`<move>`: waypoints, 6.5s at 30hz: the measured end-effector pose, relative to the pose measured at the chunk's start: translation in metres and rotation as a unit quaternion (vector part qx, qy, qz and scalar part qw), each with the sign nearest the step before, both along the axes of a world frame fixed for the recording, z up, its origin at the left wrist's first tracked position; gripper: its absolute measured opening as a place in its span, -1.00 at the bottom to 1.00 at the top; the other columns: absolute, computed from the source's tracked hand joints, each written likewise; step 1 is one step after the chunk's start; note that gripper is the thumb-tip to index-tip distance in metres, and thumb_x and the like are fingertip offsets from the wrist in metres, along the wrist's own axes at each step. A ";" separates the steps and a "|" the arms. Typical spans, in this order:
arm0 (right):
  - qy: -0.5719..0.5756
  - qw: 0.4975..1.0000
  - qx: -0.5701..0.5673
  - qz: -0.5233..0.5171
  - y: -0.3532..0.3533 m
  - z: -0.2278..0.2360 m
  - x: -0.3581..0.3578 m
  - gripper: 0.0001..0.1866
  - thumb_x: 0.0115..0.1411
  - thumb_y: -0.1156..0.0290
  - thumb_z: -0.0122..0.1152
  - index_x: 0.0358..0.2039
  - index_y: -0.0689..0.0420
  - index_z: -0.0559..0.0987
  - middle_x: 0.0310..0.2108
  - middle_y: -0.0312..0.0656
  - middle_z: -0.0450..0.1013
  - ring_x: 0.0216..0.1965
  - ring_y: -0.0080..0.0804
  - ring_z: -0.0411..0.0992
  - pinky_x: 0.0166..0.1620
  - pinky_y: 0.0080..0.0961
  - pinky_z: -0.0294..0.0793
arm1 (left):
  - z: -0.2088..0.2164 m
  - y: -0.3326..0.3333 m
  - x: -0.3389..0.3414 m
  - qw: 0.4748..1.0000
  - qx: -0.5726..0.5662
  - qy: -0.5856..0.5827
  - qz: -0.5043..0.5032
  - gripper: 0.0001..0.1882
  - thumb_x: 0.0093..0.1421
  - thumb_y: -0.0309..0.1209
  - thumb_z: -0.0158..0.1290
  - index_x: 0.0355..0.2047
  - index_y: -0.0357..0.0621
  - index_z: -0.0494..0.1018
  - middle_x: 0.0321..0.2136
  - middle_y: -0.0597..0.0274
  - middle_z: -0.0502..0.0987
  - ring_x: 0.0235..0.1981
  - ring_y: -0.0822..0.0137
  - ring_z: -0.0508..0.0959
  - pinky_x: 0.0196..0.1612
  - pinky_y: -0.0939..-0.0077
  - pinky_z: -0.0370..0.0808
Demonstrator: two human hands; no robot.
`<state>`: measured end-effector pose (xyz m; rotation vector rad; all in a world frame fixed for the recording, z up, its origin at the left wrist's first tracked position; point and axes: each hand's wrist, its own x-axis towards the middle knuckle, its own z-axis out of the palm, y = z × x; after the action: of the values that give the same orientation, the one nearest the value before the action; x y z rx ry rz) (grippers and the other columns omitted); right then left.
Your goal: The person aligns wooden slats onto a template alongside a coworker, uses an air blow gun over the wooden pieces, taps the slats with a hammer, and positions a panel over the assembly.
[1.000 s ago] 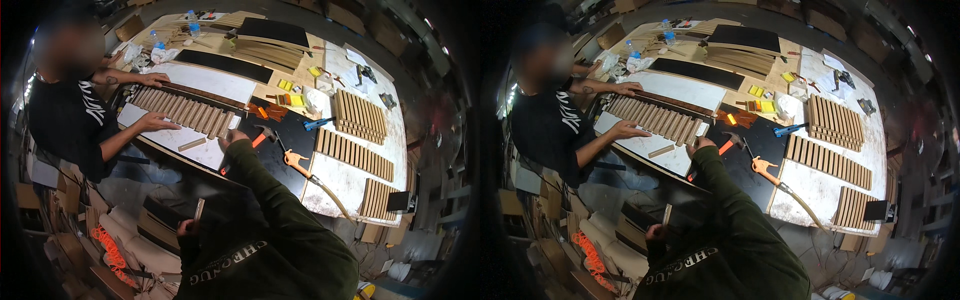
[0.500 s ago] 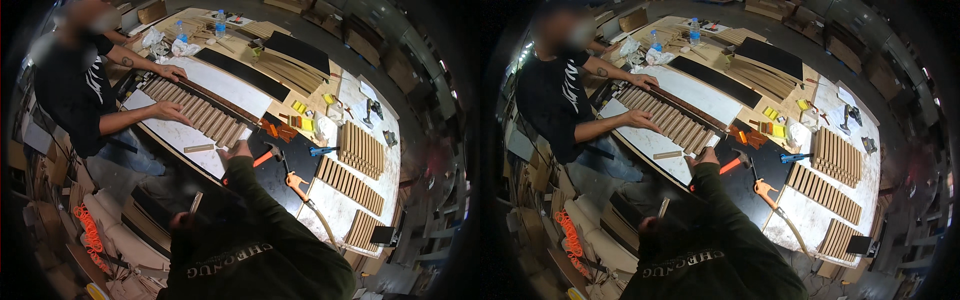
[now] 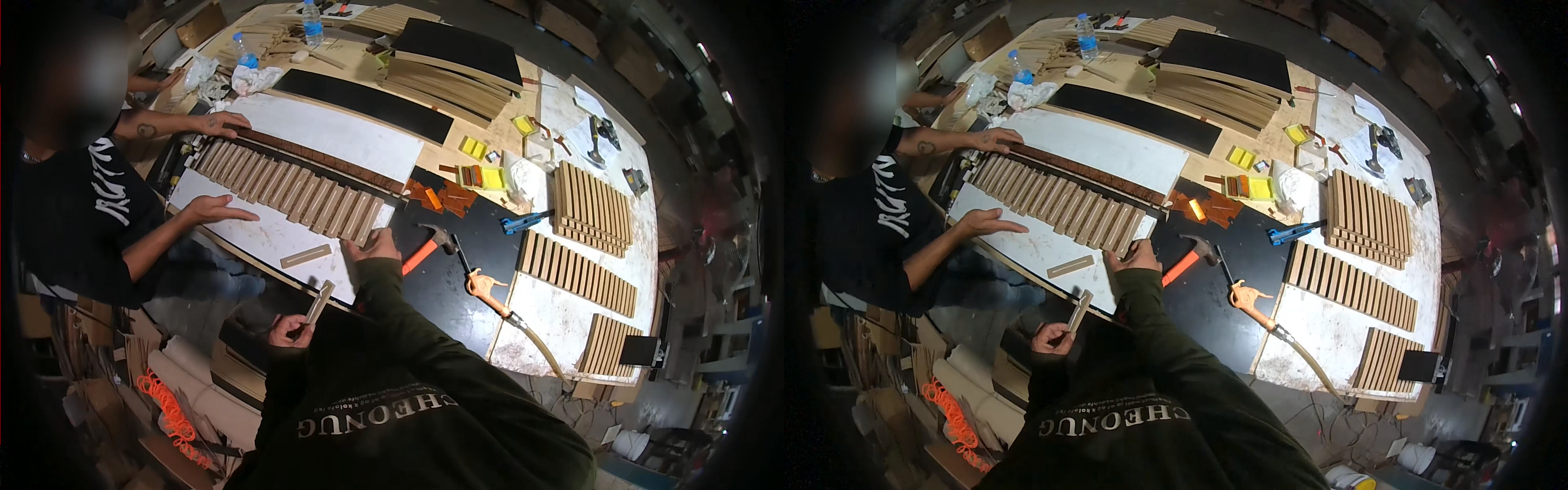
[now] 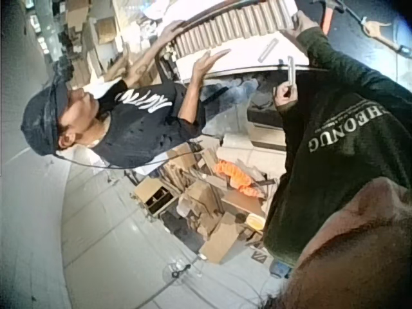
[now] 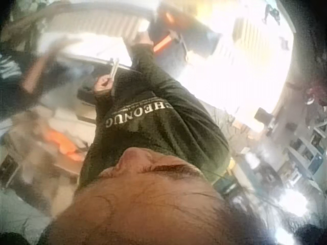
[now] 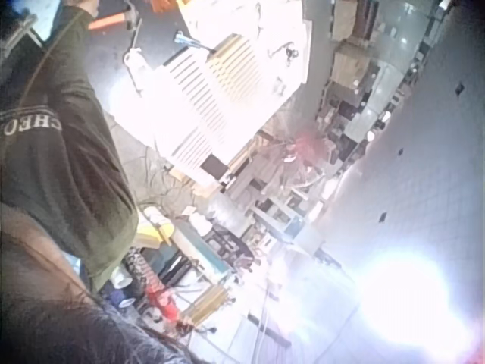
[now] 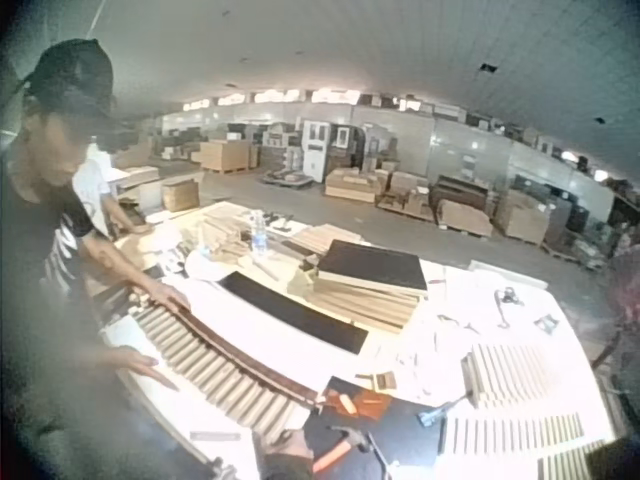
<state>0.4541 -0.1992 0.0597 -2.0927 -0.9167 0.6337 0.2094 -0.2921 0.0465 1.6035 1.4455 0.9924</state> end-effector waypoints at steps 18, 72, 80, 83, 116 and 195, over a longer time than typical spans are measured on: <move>-0.239 0.970 0.039 -0.024 0.001 -0.009 -0.020 -0.07 -0.27 0.04 0.52 0.12 0.05 0.31 0.08 -0.10 0.28 0.12 -0.11 0.24 0.14 -0.09 0.18 | -0.002 0.101 -0.077 0.980 0.037 -0.005 -0.195 -0.80 0.00 -0.49 0.29 -0.37 -0.16 0.50 -0.47 0.30 0.53 -0.49 0.44 0.43 -0.32 0.52 0.41; -0.345 0.929 -0.084 0.103 0.096 -0.001 -0.086 0.04 -0.15 0.06 0.49 0.31 -0.34 0.08 0.43 -0.18 -0.29 0.43 -0.03 -0.35 0.30 0.31 -0.36 | 0.011 0.132 -0.155 0.990 0.042 0.005 -0.138 -0.77 -0.06 -0.45 0.31 -0.39 -0.17 0.51 -0.49 0.24 0.53 -0.45 0.29 0.45 -0.30 0.42 0.42; -0.346 0.934 -0.060 0.065 0.121 -0.010 -0.084 -0.38 0.25 0.37 0.00 0.30 -0.38 0.14 0.44 -0.28 -0.29 0.44 -0.10 -0.35 0.29 0.34 -0.42 | 0.010 0.134 -0.160 0.990 0.050 0.002 -0.128 -0.77 -0.06 -0.45 0.31 -0.38 -0.15 0.52 -0.50 0.24 0.52 -0.47 0.30 0.45 -0.32 0.44 0.42; -0.309 0.941 -0.071 0.121 0.117 0.003 -0.092 -0.18 0.04 0.17 0.28 0.31 -0.33 0.12 0.44 -0.19 -0.29 0.44 -0.04 -0.34 0.29 0.34 -0.40 | 0.009 0.132 -0.163 0.991 0.048 -0.001 -0.123 -0.77 -0.06 -0.45 0.32 -0.38 -0.15 0.53 -0.50 0.23 0.51 -0.47 0.31 0.45 -0.32 0.45 0.42; -0.289 0.917 0.179 0.206 0.050 0.025 -0.068 -0.27 -0.21 0.24 0.49 0.04 0.04 0.44 0.11 -0.08 0.32 0.18 -0.02 0.25 0.23 -0.01 0.11 | 0.004 0.167 -0.147 0.998 0.007 -0.055 -0.007 -0.76 0.05 -0.43 0.31 -0.30 -0.24 0.54 -0.46 0.35 0.52 -0.42 0.52 0.44 -0.33 0.59 0.41; 0.037 0.956 0.109 -0.271 -0.007 -0.087 0.029 -0.50 0.19 0.30 0.28 0.10 0.14 0.36 -0.40 -0.26 0.50 -0.53 -0.63 0.28 -0.46 -0.64 0.24 | -0.035 0.487 -0.264 0.957 0.199 0.212 0.020 -0.66 -0.02 -0.48 0.21 -0.16 -0.17 0.57 -0.35 0.06 0.52 -0.32 0.19 0.57 -0.26 0.34 0.53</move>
<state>0.4833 -0.2066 -0.0271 -1.9798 -0.3196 0.3023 -0.0551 0.1946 0.0112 2.1923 1.6327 1.0537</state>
